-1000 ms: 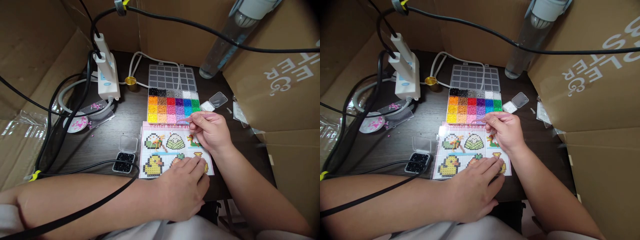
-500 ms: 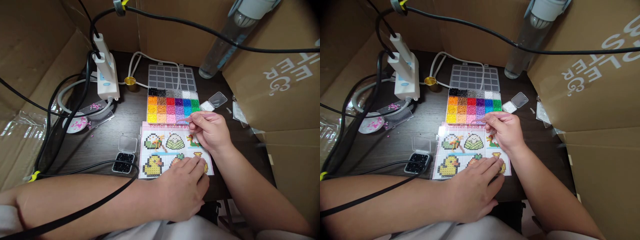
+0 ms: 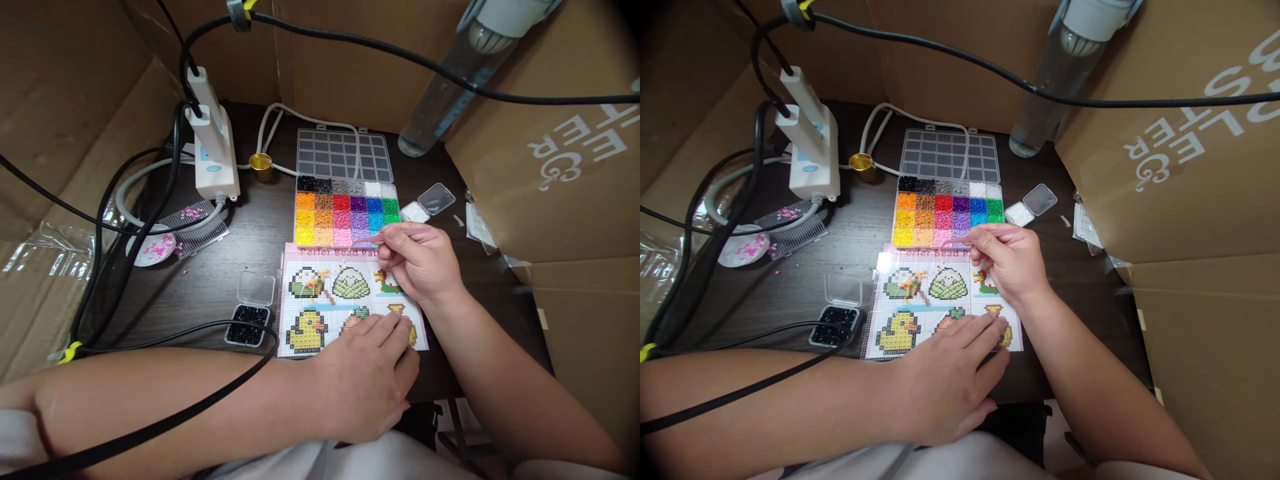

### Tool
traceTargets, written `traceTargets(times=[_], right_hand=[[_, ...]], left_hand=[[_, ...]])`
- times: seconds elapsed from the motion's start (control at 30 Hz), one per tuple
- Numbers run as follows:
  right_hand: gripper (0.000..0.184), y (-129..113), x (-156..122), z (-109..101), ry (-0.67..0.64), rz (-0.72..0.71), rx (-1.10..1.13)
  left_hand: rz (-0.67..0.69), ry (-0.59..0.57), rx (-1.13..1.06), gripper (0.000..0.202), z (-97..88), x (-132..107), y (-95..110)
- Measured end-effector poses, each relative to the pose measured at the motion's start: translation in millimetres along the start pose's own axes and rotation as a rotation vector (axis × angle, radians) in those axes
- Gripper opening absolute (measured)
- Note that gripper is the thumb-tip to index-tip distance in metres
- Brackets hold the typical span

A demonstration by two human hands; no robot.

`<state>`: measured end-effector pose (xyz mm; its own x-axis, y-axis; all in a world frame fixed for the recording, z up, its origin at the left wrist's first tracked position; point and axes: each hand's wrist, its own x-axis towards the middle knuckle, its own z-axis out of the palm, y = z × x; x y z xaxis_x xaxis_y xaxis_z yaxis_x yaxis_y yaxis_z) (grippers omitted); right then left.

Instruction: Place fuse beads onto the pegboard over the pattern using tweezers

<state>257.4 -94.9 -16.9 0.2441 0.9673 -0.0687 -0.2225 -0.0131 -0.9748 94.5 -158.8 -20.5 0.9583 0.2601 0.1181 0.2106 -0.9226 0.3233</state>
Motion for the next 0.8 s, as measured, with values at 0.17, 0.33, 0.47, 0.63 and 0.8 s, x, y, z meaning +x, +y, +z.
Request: traceTargets(times=[0.17,0.33,0.47,0.63,0.8], right_hand=[[0.017,0.3,-0.2,-0.4,0.001,0.007,-0.011],[0.019,1.1,-0.5,0.1,0.000,-0.015,-0.049],[0.018,2.6,-5.4,4.6,0.020,-0.037,-0.183],[0.012,2.7,-13.2,18.4,-0.053,-0.017,-0.360],[0.010,7.0,-14.0,28.9,-0.121,-0.035,-0.352]], left_hand=[[0.024,-0.006,-0.003,0.051,0.0,-0.6,-0.3],[0.007,-0.008,-0.008,0.051,-0.4,-0.7,-0.1],[0.019,0.002,0.015,0.050,-2.6,-0.1,0.1],[0.010,0.027,0.033,0.049,-3.4,-0.6,0.9],[0.005,0.025,0.028,0.045,-3.7,0.0,0.8]])
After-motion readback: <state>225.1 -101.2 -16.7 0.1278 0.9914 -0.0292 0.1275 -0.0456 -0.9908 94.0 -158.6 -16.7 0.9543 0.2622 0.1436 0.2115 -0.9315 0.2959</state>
